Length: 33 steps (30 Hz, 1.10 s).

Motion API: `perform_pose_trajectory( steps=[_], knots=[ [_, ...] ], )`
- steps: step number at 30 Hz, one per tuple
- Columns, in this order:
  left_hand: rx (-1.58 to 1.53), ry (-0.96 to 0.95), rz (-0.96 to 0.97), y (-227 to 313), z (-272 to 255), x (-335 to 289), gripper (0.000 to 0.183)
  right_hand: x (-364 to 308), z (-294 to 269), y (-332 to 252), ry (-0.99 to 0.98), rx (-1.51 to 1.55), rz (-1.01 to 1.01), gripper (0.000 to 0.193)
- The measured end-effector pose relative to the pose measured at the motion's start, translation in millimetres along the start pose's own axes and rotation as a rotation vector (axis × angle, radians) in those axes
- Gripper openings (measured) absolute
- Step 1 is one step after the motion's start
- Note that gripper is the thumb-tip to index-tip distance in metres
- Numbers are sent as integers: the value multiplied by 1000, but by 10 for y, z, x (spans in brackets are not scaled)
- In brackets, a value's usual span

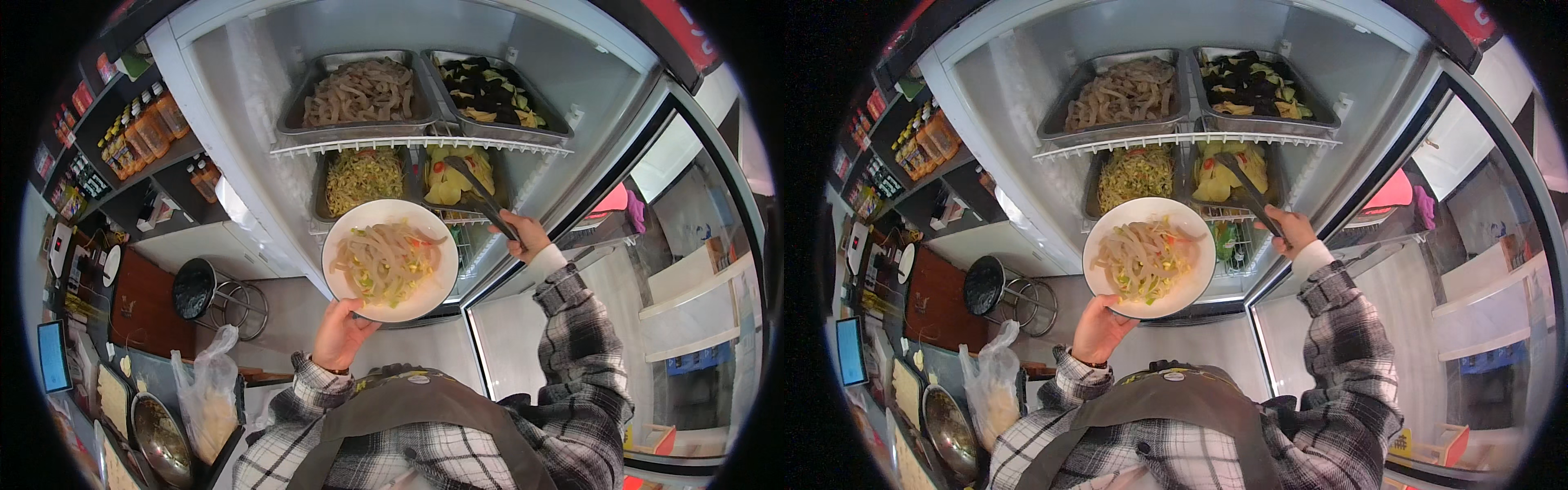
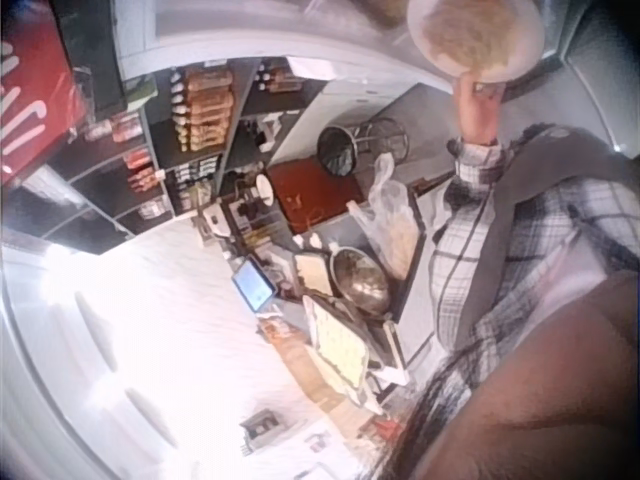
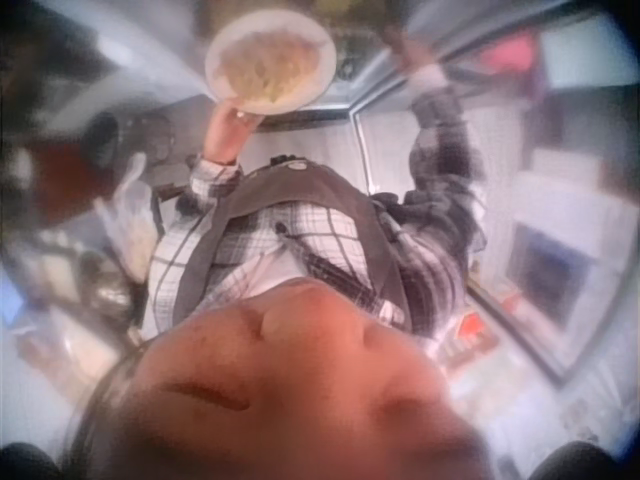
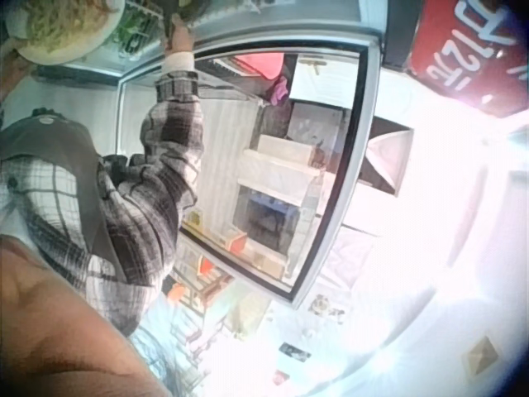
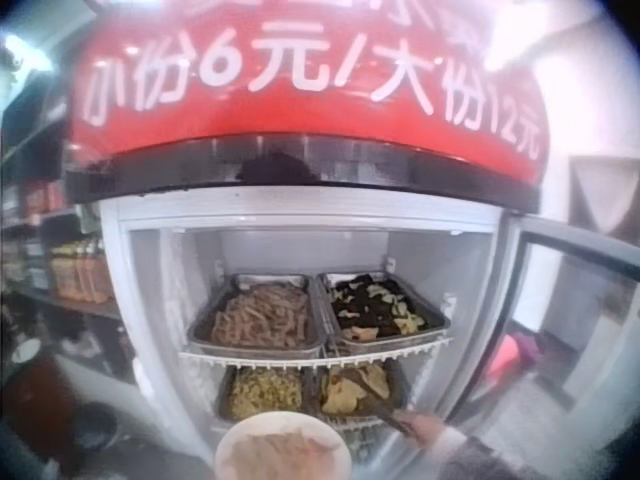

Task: The person opens a refrigerated display case and uses tongs to transfer several pre-cooked vegetable items onto a plate. They then move to a kitchen counter, place the plate into a larger metal bowl, and add a liquid from a plastic container. The person handles a strainer and a faucet but does not complete a cooking step.

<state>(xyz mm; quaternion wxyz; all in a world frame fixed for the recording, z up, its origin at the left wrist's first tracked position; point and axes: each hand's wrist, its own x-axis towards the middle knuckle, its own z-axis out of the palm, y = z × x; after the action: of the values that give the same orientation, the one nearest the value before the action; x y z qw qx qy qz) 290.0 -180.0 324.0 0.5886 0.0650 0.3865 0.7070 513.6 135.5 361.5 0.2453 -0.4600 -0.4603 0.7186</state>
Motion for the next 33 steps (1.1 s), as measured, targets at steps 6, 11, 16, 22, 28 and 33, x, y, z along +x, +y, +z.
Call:
perform_pose_trajectory(
  steps=[6,11,16,22,28,33],
  knots=[
    [-8,10,24,26,24,-34,39,-143,94,237,93,-224,-230,33],
    [-10,16,22,30,47,-3,37,-248,173,285,115,-249,-376,33],
    [-42,-47,-14,56,67,127,38,-410,137,64,140,-247,-431,33],
    [-47,-35,-12,14,76,206,34,-1292,279,-323,23,-414,-368,35],
    [-79,-70,-7,-88,13,202,33,-2104,571,-332,-154,-661,-283,34],
    [-74,-98,-25,-107,-50,139,37,-2212,745,-167,-64,-908,-580,34]
  ],
)
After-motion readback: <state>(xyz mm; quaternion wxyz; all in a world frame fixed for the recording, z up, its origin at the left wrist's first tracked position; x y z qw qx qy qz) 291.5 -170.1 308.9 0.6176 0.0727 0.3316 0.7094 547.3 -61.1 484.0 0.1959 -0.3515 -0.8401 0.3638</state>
